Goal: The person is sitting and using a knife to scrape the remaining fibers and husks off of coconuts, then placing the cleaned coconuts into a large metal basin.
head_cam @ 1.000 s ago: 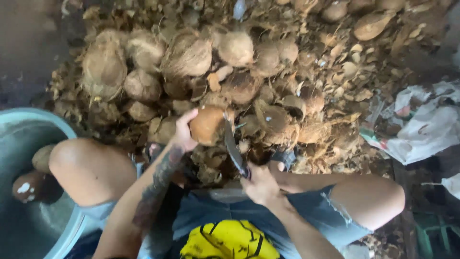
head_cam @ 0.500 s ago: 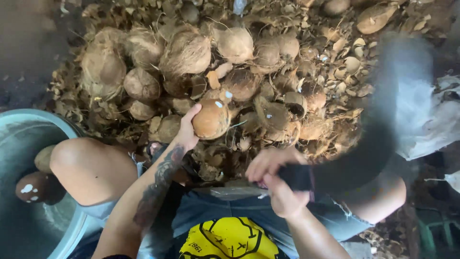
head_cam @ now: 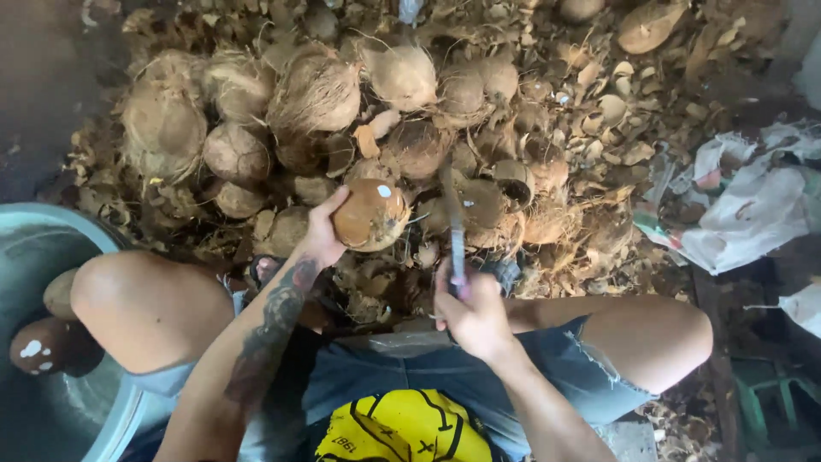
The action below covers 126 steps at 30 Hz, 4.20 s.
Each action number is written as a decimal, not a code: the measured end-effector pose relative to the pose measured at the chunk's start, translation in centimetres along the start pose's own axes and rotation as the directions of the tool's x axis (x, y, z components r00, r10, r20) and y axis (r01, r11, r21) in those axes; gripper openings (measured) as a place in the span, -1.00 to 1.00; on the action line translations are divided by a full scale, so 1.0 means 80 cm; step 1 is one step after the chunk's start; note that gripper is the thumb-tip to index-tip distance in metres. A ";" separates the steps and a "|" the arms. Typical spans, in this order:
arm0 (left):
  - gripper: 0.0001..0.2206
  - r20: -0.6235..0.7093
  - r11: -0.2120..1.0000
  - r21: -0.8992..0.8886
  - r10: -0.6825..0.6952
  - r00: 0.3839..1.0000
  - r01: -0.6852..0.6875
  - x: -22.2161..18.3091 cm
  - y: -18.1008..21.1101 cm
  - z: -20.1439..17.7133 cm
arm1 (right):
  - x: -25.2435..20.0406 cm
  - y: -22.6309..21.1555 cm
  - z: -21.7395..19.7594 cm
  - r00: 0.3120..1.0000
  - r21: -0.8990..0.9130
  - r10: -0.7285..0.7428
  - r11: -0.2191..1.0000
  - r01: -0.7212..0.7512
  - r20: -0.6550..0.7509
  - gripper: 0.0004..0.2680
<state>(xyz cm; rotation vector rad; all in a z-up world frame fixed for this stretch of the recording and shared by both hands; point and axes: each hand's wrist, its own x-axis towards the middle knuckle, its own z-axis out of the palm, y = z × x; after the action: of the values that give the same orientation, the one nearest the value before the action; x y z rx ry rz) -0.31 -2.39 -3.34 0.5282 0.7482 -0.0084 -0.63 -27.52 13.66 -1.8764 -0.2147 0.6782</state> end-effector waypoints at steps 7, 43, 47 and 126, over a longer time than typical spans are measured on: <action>-0.54 -0.118 0.999 0.033 -0.008 0.993 0.012 0.015 -0.013 -0.040 | 0.010 0.048 0.006 0.406 0.100 -0.870 0.395 0.913 -0.280 -0.90; -0.32 -0.102 0.995 -0.095 -0.029 0.994 0.019 -0.016 0.007 -0.014 | -0.004 0.089 0.051 0.966 -0.347 0.241 0.917 -0.196 0.093 -0.84; -0.36 -0.041 0.969 -0.243 0.029 0.999 -0.038 0.006 0.024 -0.007 | 0.037 0.159 0.066 0.856 -0.246 0.512 0.841 -0.483 0.071 -0.81; -0.58 0.007 0.977 -0.214 -0.001 1.000 0.002 0.004 0.016 -0.012 | 0.044 0.259 0.062 0.648 0.342 0.757 0.589 -0.733 0.085 -0.74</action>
<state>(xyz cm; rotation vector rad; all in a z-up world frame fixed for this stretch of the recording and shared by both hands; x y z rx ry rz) -0.42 -0.76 -3.51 0.3223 0.7331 0.0683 -3.82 -30.41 -7.45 -1.5845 0.7691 1.1286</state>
